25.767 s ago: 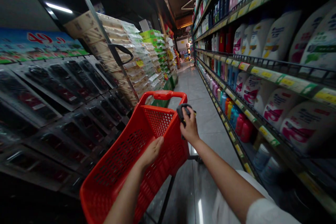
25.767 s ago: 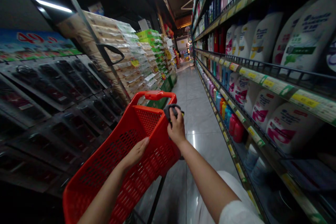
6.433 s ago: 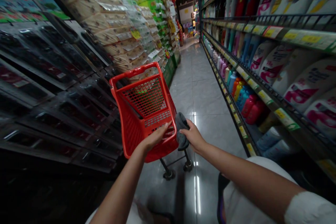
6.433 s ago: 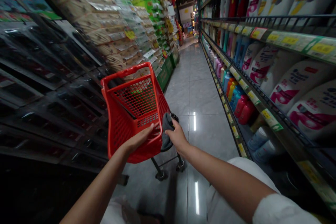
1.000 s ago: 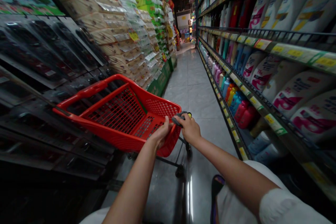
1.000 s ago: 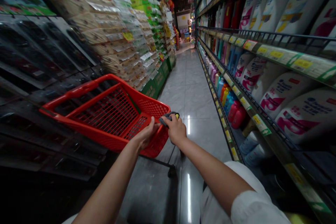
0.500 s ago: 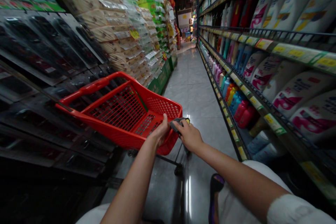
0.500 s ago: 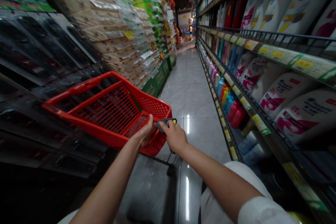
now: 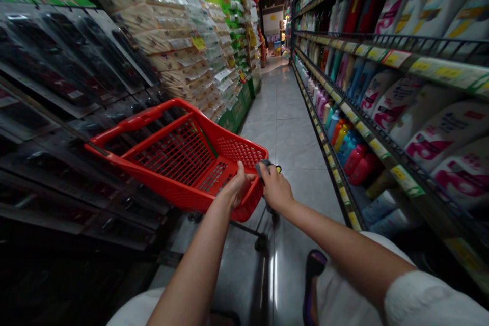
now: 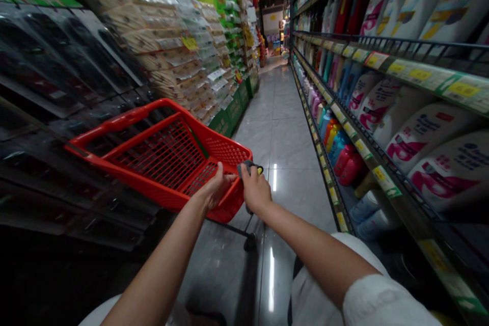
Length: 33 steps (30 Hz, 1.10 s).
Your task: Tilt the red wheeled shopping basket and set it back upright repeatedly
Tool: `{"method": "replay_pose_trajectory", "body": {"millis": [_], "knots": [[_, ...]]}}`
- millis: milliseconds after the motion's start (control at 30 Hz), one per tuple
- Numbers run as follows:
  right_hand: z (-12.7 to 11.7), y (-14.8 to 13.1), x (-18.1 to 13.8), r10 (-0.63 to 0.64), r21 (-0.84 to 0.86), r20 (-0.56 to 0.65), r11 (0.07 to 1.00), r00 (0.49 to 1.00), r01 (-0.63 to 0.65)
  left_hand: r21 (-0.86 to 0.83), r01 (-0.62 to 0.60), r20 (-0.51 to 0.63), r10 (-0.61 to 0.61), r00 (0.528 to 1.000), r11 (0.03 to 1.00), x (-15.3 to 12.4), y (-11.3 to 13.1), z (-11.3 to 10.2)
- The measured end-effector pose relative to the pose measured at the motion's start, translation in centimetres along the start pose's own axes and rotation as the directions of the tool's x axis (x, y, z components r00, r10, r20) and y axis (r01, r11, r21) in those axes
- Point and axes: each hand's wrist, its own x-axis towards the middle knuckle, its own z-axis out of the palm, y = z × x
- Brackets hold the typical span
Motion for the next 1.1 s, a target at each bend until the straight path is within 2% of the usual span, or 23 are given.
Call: {"method": "replay_pose_trajectory", "body": {"millis": [133, 233, 300, 367, 433, 500, 533, 633, 667, 733, 800, 867, 967, 1033, 1100], "knots": [[0.6, -1.5, -4.6, -0.181, 0.078, 0.052, 0.981, 0.982, 0.177, -0.147, 0.111, -0.157, -0.134, 0.978, 0.983, 0.4, -0.3, -0.3], [1.6, -0.8, -5.3, -0.246, 0.309, 0.000, 0.922, 0.969, 0.234, -0.140, 0.109, -0.245, -0.141, 0.959, 0.984, 0.4, -0.5, -0.2], [2.5, 0.3, -4.2, -0.142, 0.527, -0.086, 0.833, 0.986, 0.166, -0.039, 0.046, -0.254, -0.055, 0.966, 0.998, 0.0, -0.3, -0.1], [3.5, 1.4, -2.0, 0.089, 0.717, -0.122, 0.696, 0.989, 0.026, 0.163, -0.033, -0.230, 0.071, 0.971, 0.986, -0.7, 0.2, -0.4], [4.1, 2.3, 0.4, 0.314, 0.834, -0.050, 0.535, 0.948, -0.133, 0.397, -0.065, -0.174, 0.145, 0.974, 0.915, -1.4, 0.7, -1.1], [4.4, 2.8, 2.5, 0.411, 0.882, 0.008, 0.427, 0.911, -0.200, 0.514, -0.086, -0.089, 0.153, 0.984, 0.853, -1.9, 1.1, -1.8], [4.5, 2.9, 3.3, 0.410, 0.890, -0.015, 0.421, 0.912, -0.175, 0.533, -0.094, -0.060, 0.149, 0.987, 0.841, -2.0, 1.1, -2.1], [5.0, 2.9, 4.3, 0.338, 0.860, -0.188, 0.510, 0.922, -0.012, 0.518, -0.112, -0.048, 0.159, 0.986, 0.848, -1.8, 0.6, -2.5], [5.4, 2.8, 4.3, 0.330, 0.846, -0.204, 0.533, 0.922, -0.003, 0.510, -0.113, -0.058, 0.165, 0.985, 0.853, -1.7, 0.4, -2.4], [6.4, 2.6, 4.0, 0.352, 0.848, -0.126, 0.523, 0.928, -0.083, 0.501, -0.110, -0.068, 0.166, 0.984, 0.858, -1.5, 0.0, -2.3], [7.3, 2.6, 4.0, 0.354, 0.866, -0.010, 0.471, 0.935, -0.169, 0.490, -0.103, -0.076, 0.160, 0.984, 0.866, -1.4, -0.2, -2.2], [7.4, 2.7, 4.4, 0.325, 0.883, 0.050, 0.428, 0.944, -0.193, 0.475, -0.111, -0.069, 0.163, 0.984, 0.873, -1.3, -0.2, -2.1], [6.2, 3.4, 5.9, 0.324, 0.894, -0.037, 0.434, 0.945, -0.114, 0.476, -0.143, -0.043, 0.185, 0.982, 0.868, -1.1, -0.1, -2.0], [5.5, 3.9, 6.5, 0.327, 0.877, -0.139, 0.480, 0.935, -0.037, 0.492, -0.147, -0.038, 0.190, 0.981, 0.858, -1.0, -0.1, -1.9], [5.8, 4.1, 6.1, 0.310, 0.838, -0.165, 0.545, 0.936, -0.032, 0.506, -0.129, -0.068, 0.189, 0.980, 0.853, -0.8, -0.2, -1.8]]}}
